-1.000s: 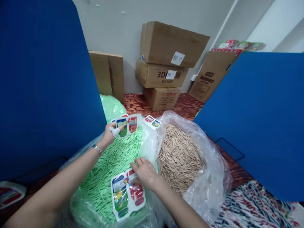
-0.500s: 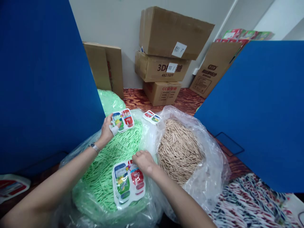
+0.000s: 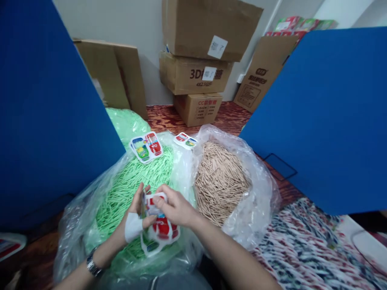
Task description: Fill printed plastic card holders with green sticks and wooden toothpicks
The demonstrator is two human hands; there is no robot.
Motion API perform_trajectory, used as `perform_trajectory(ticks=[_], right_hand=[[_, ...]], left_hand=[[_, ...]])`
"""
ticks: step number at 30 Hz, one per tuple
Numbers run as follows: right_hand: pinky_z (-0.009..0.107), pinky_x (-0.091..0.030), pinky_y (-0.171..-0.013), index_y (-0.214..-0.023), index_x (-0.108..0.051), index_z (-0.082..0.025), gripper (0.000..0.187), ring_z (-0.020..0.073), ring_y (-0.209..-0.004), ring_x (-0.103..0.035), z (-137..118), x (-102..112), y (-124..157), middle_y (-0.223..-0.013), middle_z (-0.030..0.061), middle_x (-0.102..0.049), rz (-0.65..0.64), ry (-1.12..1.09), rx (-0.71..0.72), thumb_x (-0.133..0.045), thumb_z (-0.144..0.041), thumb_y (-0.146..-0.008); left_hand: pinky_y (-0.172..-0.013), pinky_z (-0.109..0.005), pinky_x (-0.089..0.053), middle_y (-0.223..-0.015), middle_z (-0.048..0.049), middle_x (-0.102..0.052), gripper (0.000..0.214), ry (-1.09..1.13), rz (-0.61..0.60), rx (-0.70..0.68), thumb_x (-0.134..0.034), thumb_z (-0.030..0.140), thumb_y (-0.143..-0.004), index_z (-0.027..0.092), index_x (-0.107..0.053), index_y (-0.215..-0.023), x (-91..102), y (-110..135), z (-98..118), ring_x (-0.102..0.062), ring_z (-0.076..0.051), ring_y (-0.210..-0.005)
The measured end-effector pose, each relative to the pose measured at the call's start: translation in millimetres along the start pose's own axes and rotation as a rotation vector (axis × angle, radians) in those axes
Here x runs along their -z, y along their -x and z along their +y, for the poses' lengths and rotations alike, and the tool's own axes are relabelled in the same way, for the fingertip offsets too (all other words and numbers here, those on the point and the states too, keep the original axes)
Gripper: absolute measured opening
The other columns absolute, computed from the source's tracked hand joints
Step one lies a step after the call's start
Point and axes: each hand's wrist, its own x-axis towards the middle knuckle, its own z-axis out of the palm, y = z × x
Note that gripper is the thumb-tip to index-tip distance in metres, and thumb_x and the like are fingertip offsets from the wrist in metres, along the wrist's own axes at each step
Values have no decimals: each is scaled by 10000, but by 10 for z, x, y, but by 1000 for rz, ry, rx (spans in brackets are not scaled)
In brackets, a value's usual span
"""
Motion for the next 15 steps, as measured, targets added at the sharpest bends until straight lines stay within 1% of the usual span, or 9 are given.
perform_trajectory(ticks=[2, 3, 4, 5, 7, 9, 11, 12, 15], right_hand=[[176, -356, -509, -915, -476, -202, 271, 78, -566, -423, 9, -98, 41, -694, -46, -477, -62, -240, 16, -451, -470, -892], [179, -366, -515, -922, -467, -205, 285, 77, -569, -426, 26, -123, 53, -699, -45, -472, -55, -330, 20, -454, -487, -885], [180, -371, -516, -927, -461, -207, 293, 77, -566, -426, 44, -128, 64, -696, -47, -467, -27, -386, 20, -456, -497, -881], [180, -369, -512, -928, -463, -210, 292, 77, -558, -423, 59, -118, 75, -686, -50, -461, 20, -396, 21, -459, -498, -878], [187, -379, -530, -911, -499, -207, 260, 81, -568, -441, 75, -64, 105, -680, -47, -479, 138, -271, 40, -478, -464, -878], [205, -406, -585, -851, -559, -198, 226, 95, -621, -495, 78, -2, 146, -699, -28, -535, 239, -38, 106, -532, -422, -858], [221, -426, -636, -777, -599, -190, 212, 109, -663, -542, 84, 37, 194, -710, -9, -585, 300, 154, 190, -564, -388, -846], [226, -434, -648, -760, -609, -188, 214, 114, -670, -555, 89, 45, 218, -708, -1, -601, 315, 218, 223, -557, -373, -854], [241, -457, -669, -814, -630, -177, 221, 126, -684, -577, 99, 48, 300, -721, 26, -632, 300, 341, 280, -471, -303, -902]], left_hand=[[-813, -384, -543, -1348, -168, -505, 1054, 94, -83, 89, -864, 283, -457, 252, -367, -1385, -100, 13, 27, -616, -312, -1056], [-770, -371, -556, -1272, -157, -572, 974, 115, -126, 139, -855, 311, -482, 241, -418, -1350, -134, 19, 47, -651, -297, -978], [-733, -362, -561, -1154, -140, -648, 852, 136, -147, 204, -839, 340, -513, 215, -496, -1283, -157, 24, 65, -675, -280, -896], [-700, -354, -562, -1010, -119, -702, 709, 144, -156, 266, -816, 374, -554, 182, -573, -1192, -167, 25, 77, -686, -265, -818], [-647, -333, -554, -768, -76, -720, 472, 108, -191, 350, -778, 402, -610, 137, -669, -985, -161, 16, 82, -678, -239, -700], [-600, -304, -537, -639, -48, -690, 318, -1, -254, 348, -766, 378, -628, 126, -696, -808, -144, -3, 68, -652, -223, -636], [-568, -278, -517, -585, -30, -663, 227, -129, -317, 294, -763, 340, -627, 131, -685, -668, -143, -22, 58, -626, -209, -605], [-555, -268, -510, -573, -25, -654, 213, -182, -329, 266, -762, 327, -622, 134, -674, -618, -154, -29, 60, -614, -201, -590], [-527, -253, -503, -561, -12, -652, 196, -259, -313, 214, -785, 294, -567, 142, -663, -561, -223, -34, 90, -591, -182, -547]])
